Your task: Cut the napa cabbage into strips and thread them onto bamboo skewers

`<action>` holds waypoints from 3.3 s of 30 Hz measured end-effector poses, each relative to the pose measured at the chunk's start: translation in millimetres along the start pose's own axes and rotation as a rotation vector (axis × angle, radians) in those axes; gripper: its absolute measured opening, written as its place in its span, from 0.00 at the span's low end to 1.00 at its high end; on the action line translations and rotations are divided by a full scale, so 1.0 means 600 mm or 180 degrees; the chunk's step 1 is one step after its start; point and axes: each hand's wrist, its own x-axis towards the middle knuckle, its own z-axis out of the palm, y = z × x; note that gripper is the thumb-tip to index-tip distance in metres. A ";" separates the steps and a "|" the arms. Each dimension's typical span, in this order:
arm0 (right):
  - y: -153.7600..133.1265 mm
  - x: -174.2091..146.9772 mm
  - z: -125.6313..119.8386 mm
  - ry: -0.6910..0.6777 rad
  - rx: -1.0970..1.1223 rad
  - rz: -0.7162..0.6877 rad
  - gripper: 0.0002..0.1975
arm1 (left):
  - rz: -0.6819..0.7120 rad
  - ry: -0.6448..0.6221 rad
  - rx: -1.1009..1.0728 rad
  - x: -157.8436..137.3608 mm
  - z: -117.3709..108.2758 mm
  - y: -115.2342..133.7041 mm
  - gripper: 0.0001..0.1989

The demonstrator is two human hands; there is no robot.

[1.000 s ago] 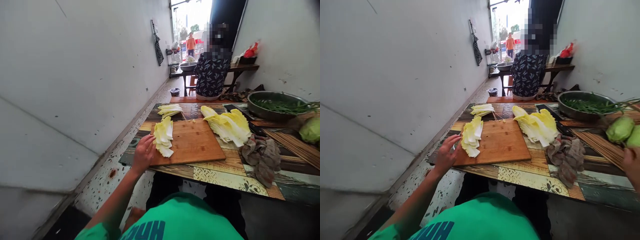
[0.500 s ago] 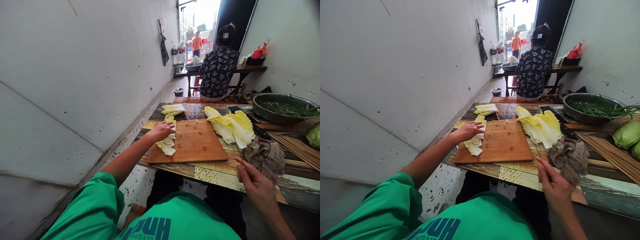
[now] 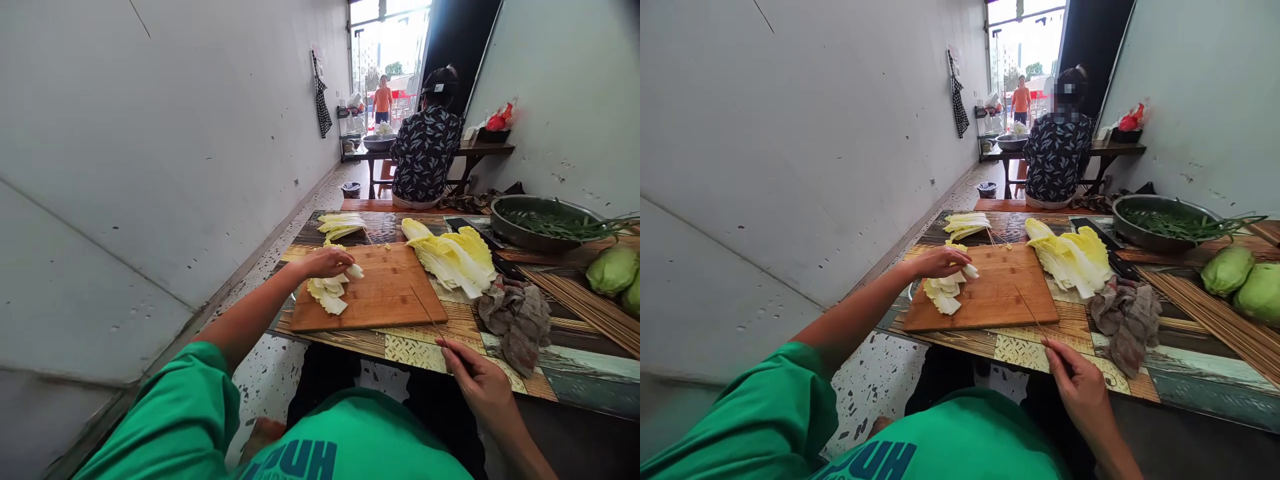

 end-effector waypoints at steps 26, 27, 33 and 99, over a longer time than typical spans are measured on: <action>-0.015 -0.024 0.018 -0.0294 0.0049 0.0025 0.28 | -0.0329 -0.0484 -0.0384 0.002 0.009 0.007 0.15; -0.013 -0.024 0.018 -0.0223 0.0088 0.0035 0.27 | -0.0366 -0.0323 -0.0449 0.002 0.005 0.006 0.13; -0.008 -0.025 0.008 0.0453 -0.0155 -0.0295 0.18 | -0.0443 0.1139 -0.0881 -0.011 -0.049 0.044 0.19; -0.115 -0.020 -0.023 0.0313 -0.1884 -0.1874 0.18 | -0.1906 0.1357 -0.6154 -0.050 0.088 0.269 0.24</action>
